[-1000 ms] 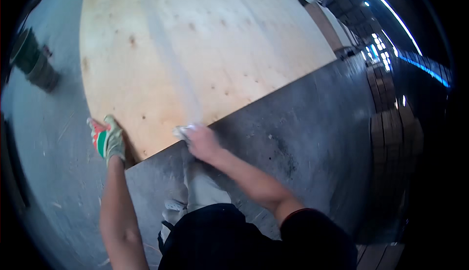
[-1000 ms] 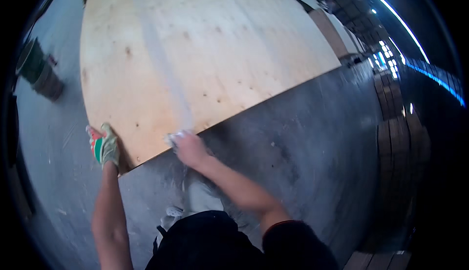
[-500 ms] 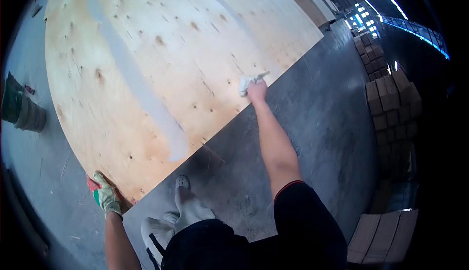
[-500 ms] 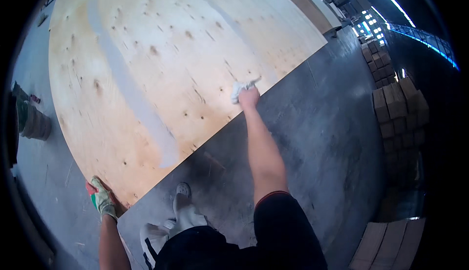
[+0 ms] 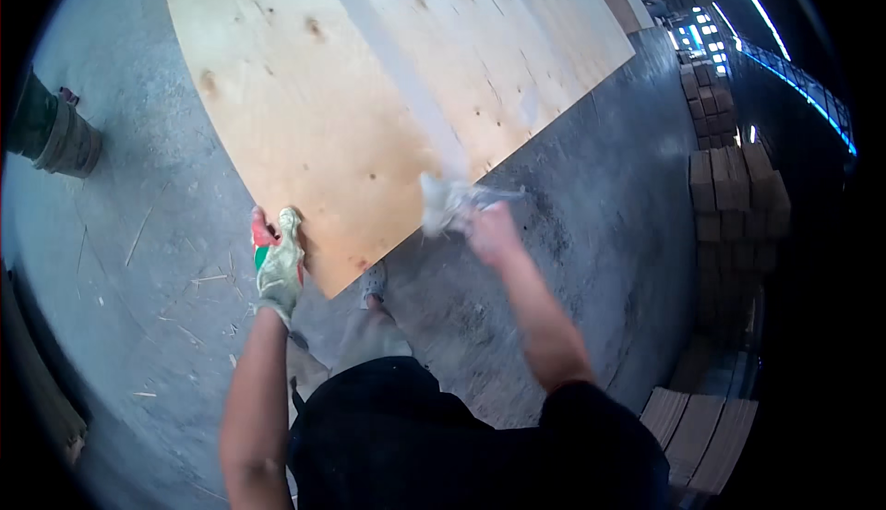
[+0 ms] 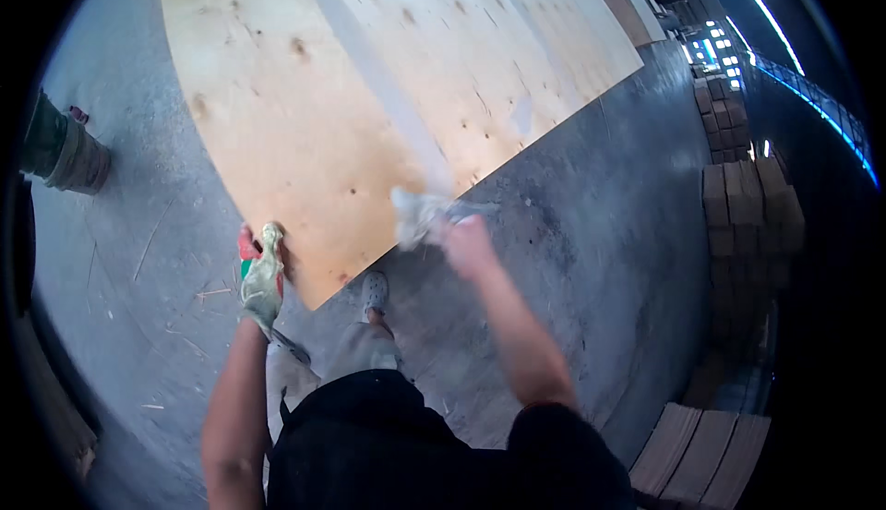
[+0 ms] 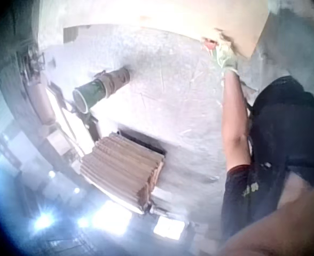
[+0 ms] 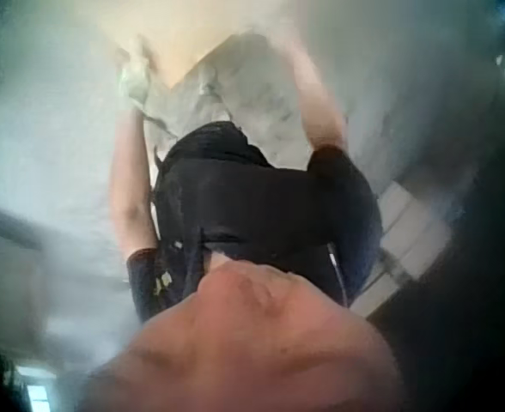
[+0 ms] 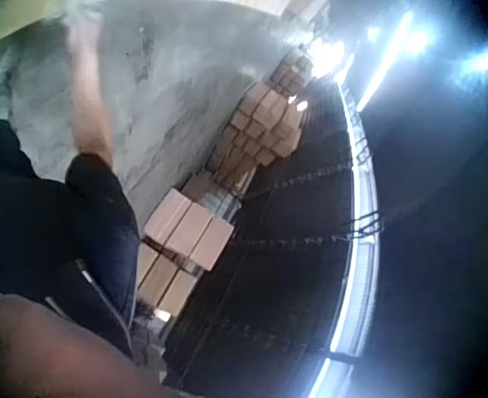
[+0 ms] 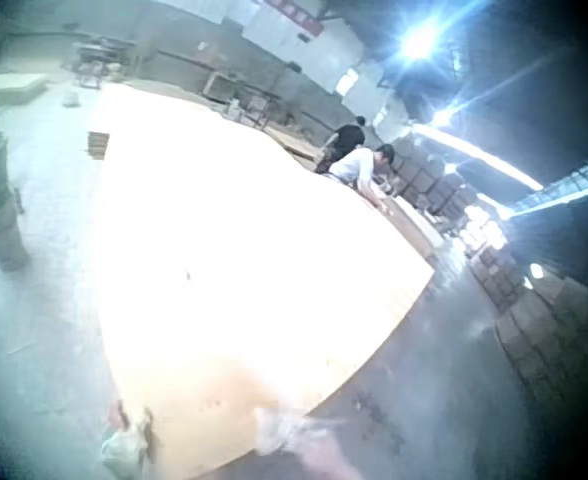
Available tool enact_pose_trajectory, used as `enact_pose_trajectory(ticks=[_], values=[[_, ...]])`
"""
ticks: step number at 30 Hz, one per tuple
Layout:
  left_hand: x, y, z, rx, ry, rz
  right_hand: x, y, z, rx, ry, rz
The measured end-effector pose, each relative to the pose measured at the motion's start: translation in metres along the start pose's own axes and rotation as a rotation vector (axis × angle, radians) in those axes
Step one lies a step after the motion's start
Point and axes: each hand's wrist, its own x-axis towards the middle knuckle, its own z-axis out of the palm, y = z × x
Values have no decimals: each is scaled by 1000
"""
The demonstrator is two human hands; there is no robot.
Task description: Apply wood filler or patching compound to defects in plywood sheets using a putty knife.
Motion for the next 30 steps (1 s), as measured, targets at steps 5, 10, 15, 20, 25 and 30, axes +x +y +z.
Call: enact_pose_trajectory(ticks=[5,10,15,20,25,30], values=[[12,14,-99,214,-168,151,-14,4,110,-166,329,-14],[62,76,-185,-1,-108,-143,-59,-18,140,-665,137,-427],[145,163,-224,30,-89,-163,-106,5,175,5,122,310],[265,236,-301,39,-27,-109,29,-120,275,843,-69,80],[364,304,-389,123,8,-120,259,-274,359,1501,-248,114],[450,422,-407,51,180,-50,481,-456,469,1200,-260,59]])
